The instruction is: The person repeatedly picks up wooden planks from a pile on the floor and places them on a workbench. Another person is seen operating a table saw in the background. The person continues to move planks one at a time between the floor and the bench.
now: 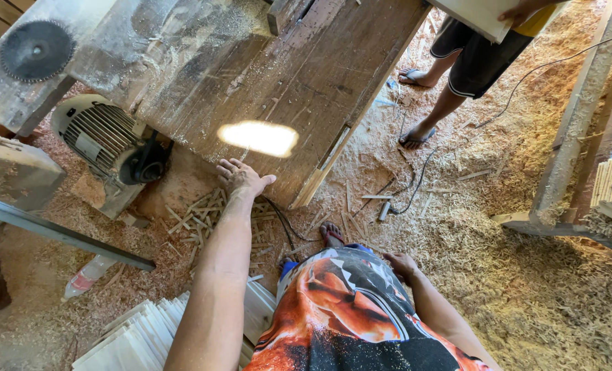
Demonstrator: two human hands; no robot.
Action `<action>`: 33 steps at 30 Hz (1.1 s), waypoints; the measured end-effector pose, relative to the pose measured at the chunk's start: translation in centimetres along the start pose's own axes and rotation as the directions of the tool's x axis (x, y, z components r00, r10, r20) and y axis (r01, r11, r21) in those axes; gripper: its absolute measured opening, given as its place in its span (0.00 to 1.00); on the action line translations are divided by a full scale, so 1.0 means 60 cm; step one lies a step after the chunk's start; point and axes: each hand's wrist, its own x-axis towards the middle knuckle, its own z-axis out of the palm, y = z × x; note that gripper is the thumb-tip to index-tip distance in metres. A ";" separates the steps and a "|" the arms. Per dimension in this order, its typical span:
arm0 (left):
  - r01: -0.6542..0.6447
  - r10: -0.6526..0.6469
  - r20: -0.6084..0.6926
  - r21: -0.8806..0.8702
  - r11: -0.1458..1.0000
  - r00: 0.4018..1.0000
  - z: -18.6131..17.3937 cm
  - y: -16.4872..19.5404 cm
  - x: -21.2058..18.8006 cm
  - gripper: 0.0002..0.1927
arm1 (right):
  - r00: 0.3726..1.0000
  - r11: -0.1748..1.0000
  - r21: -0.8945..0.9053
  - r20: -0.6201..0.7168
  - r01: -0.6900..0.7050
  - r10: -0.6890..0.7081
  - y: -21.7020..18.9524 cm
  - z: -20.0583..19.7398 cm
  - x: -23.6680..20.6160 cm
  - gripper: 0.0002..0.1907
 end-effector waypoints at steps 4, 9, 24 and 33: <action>-0.006 0.006 0.005 -0.012 1.000 1.000 0.003 -0.001 0.003 0.72 | 0.999 0.999 0.032 -0.006 0.034 -0.034 -0.023 0.003 0.006 0.25; -0.002 0.002 0.011 -0.015 1.000 1.000 0.006 0.000 0.010 0.72 | 0.999 0.999 -0.049 -0.042 0.024 -0.026 -0.057 0.006 0.008 0.28; -0.004 0.004 -0.003 -0.002 1.000 1.000 0.005 -0.002 0.018 0.73 | 1.000 0.999 -0.043 -0.013 0.014 -0.015 -0.068 0.003 0.029 0.27; -0.012 0.012 -0.017 -0.008 1.000 1.000 0.011 -0.005 0.024 0.73 | 1.000 0.995 -0.096 -0.017 0.012 -0.014 -0.082 0.003 0.032 0.30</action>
